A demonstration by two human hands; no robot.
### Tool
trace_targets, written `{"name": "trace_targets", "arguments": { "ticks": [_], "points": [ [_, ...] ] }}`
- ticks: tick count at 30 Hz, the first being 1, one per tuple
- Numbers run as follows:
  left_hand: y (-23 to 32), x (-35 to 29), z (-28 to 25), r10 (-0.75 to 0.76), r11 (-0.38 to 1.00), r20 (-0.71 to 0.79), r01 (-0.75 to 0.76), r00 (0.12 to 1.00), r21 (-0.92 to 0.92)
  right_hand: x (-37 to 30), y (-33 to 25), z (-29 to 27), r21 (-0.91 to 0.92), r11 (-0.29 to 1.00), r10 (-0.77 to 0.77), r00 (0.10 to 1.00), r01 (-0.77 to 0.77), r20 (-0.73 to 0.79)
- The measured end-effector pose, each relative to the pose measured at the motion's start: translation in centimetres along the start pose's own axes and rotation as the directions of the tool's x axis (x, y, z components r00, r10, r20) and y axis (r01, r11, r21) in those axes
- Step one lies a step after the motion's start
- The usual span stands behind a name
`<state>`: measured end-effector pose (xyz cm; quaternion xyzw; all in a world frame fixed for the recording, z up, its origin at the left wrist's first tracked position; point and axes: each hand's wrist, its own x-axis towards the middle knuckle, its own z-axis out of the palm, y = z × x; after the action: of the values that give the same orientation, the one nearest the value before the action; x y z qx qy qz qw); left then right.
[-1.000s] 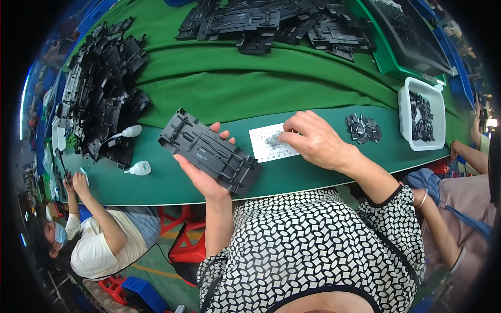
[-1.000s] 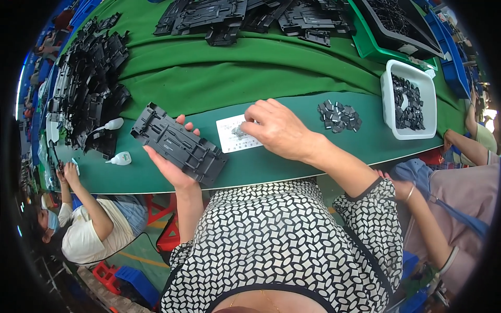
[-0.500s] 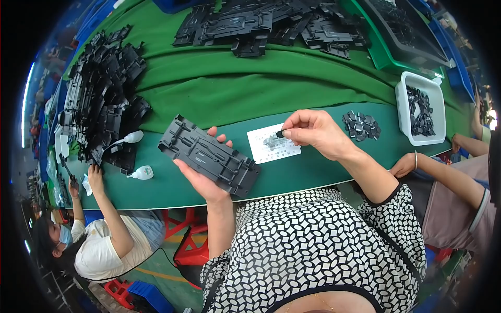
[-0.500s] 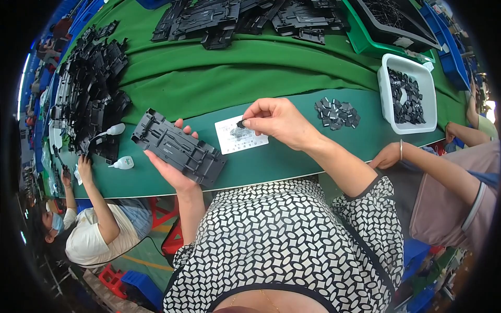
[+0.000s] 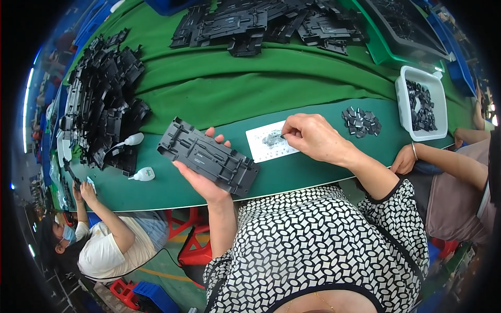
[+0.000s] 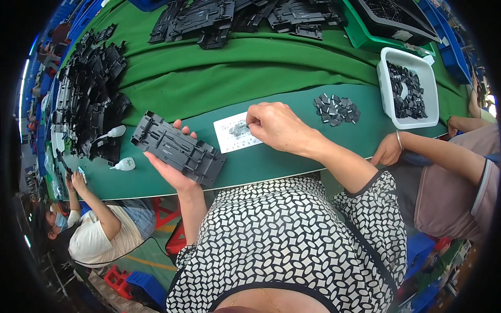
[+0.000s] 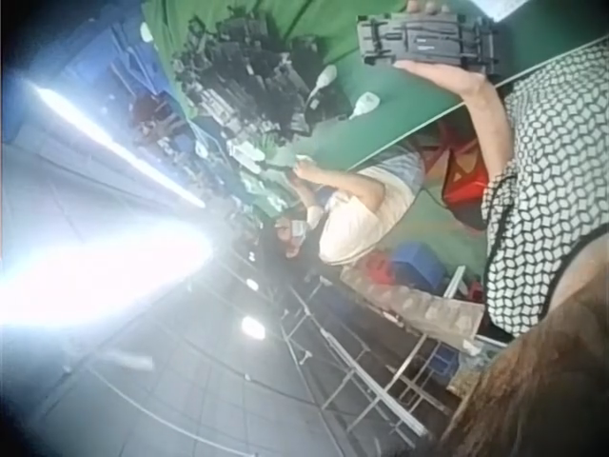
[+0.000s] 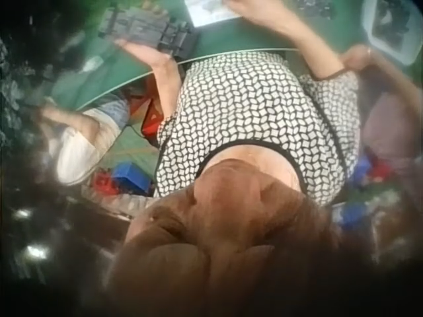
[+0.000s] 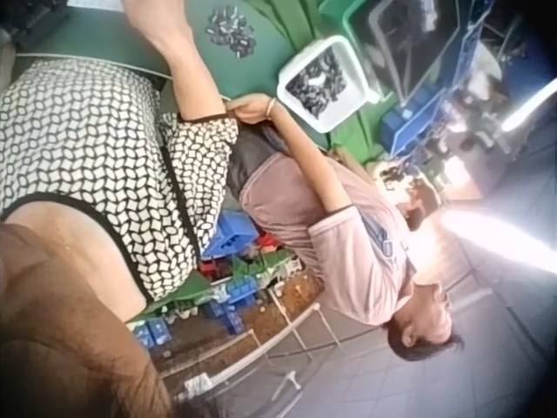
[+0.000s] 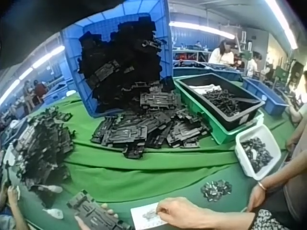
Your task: Manually assembling small plastic parts onto a larger base component on a production line.
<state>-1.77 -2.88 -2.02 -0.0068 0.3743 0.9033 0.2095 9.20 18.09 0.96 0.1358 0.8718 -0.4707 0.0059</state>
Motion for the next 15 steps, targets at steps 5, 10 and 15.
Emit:
{"name": "trace_targets", "arguments": {
  "ticks": [5,10,15],
  "points": [
    [-0.1,0.0,0.0,-0.004,1.0,-0.002,0.004,1.0,0.012,0.5,-0.4,0.8,-0.034,0.999,-0.022,1.0,0.023,0.013],
    [0.0,0.0,-0.1,-0.003,1.0,0.006,0.003,1.0,-0.002,0.5,-0.2,1.0,-0.185,0.975,-0.127,0.992,0.123,-0.009],
    [0.1,0.0,0.0,-0.011,1.0,0.025,0.011,1.0,-0.022,0.2,-0.4,0.9,-0.216,0.962,-0.167,0.985,0.17,0.028]
  ]
}}
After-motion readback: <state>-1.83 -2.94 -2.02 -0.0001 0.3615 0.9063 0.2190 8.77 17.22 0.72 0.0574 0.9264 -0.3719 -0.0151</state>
